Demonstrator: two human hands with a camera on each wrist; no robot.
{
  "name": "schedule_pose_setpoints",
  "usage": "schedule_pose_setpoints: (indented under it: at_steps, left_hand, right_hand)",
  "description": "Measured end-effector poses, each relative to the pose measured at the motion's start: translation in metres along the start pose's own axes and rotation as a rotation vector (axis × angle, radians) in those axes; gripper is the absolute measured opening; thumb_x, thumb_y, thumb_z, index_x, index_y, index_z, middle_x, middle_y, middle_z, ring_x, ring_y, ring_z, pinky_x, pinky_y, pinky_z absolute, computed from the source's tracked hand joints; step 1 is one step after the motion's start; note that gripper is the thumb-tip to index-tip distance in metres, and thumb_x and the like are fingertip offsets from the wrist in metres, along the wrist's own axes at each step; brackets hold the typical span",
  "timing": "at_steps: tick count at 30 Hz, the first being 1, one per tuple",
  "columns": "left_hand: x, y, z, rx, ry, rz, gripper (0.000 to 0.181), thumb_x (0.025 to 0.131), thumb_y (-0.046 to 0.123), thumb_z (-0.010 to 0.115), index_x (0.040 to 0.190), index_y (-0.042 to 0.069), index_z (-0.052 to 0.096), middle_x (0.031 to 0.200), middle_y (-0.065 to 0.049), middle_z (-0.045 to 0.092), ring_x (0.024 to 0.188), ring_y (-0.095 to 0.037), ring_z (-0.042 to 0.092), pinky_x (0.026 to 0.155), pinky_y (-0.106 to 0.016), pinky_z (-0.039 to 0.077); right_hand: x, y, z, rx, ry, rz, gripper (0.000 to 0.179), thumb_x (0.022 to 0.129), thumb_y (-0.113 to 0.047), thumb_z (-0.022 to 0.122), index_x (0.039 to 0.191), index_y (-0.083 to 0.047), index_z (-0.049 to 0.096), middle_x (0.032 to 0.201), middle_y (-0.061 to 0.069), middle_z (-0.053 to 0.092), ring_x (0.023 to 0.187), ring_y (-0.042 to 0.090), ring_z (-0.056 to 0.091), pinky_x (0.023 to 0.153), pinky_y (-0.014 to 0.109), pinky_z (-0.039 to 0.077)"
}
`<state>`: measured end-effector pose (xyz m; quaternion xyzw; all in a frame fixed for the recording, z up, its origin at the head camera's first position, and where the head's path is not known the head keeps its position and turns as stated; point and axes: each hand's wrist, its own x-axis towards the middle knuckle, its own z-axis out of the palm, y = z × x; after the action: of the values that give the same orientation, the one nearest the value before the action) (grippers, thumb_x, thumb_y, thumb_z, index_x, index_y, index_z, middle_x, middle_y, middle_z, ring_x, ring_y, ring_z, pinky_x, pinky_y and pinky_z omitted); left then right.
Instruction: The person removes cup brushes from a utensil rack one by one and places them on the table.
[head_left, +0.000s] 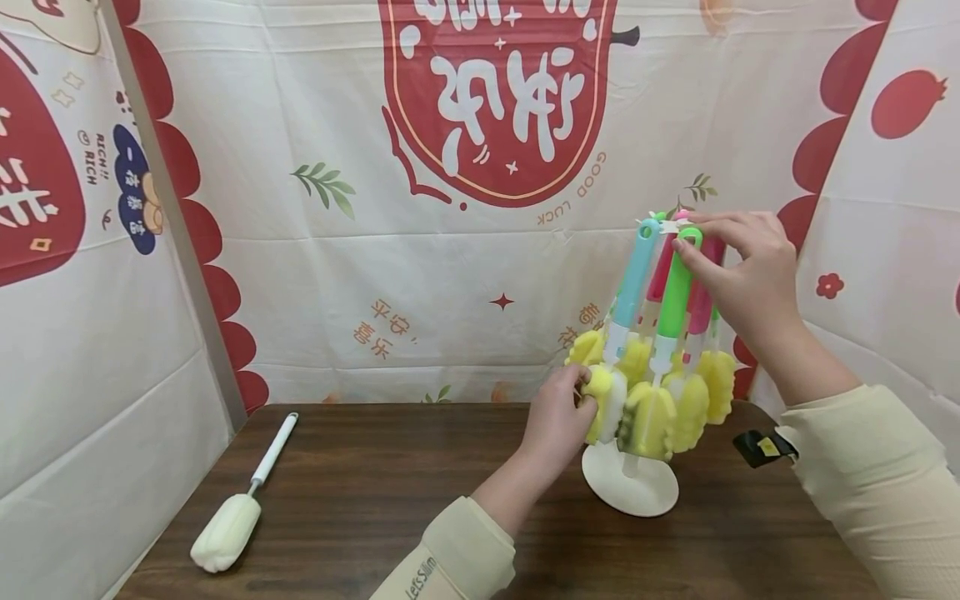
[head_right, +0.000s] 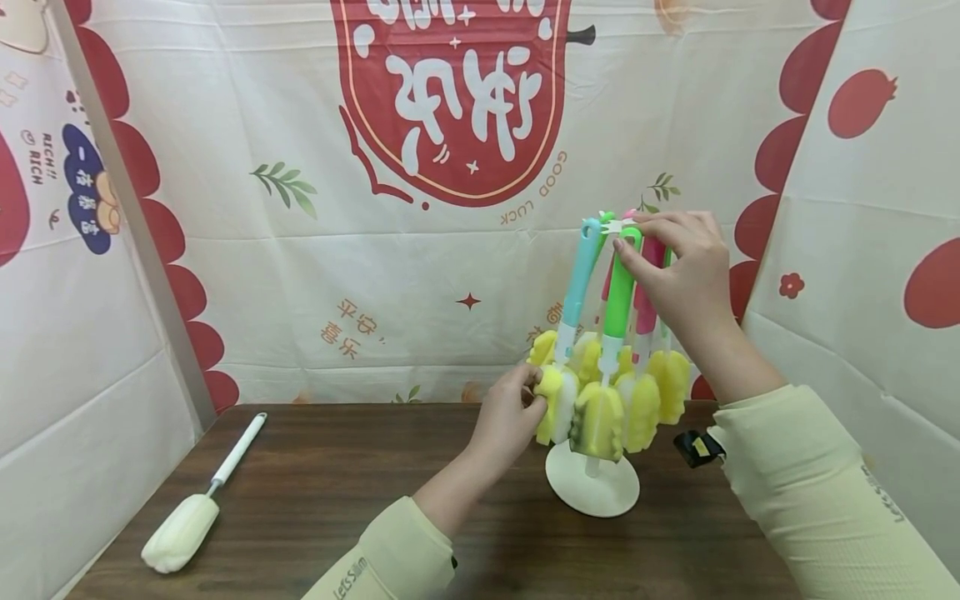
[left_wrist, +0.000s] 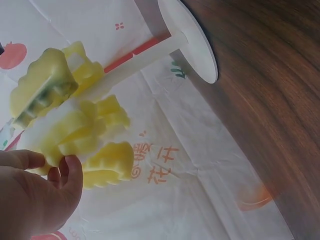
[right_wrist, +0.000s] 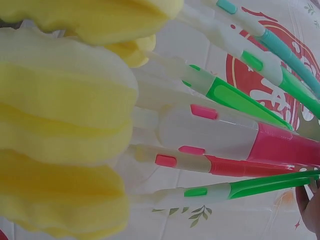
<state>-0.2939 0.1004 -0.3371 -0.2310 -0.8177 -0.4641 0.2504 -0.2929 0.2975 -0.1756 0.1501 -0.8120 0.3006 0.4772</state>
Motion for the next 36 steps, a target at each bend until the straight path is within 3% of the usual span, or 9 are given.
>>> schedule_pose_setpoints:
  at_steps: [9, 21, 36]
  left_hand:
    - [-0.002, -0.005, -0.006, -0.036, 0.008, -0.035, 0.017, 0.083, -0.004, 0.065, 0.094, 0.007, 0.058, 0.089, 0.001, 0.057, 0.076, -0.008, 0.054, 0.063, -0.017, 0.046]
    - [-0.014, -0.003, -0.026, 0.103, 0.033, 0.056, 0.017, 0.085, -0.001, 0.067, 0.1, 0.007, 0.061, 0.093, -0.001, 0.061, 0.078, -0.013, 0.06, 0.064, -0.015, 0.047]
    - [-0.03, -0.004, -0.052, 0.134, 0.066, 0.028, 0.02, 0.083, 0.002, 0.073, 0.1, 0.008, 0.063, 0.091, 0.0, 0.063, 0.078, -0.012, 0.061, 0.062, -0.017, 0.049]
  right_hand:
    - [0.001, 0.0, 0.0, -0.003, 0.0, 0.0, 0.038, 0.091, -0.031, 0.068, 0.121, -0.007, 0.069, 0.121, 0.01, 0.065, 0.114, 0.014, 0.041, 0.068, 0.007, 0.036]
    - [0.001, -0.001, 0.001, -0.003, 0.005, -0.005, 0.038, 0.091, -0.031, 0.068, 0.12, -0.007, 0.069, 0.121, 0.01, 0.065, 0.115, 0.014, 0.041, 0.069, 0.007, 0.036]
    - [-0.001, 0.0, 0.0, -0.025, -0.007, 0.001, 0.04, 0.091, -0.031, 0.068, 0.124, -0.008, 0.067, 0.124, 0.008, 0.064, 0.117, 0.016, 0.041, 0.068, 0.006, 0.034]
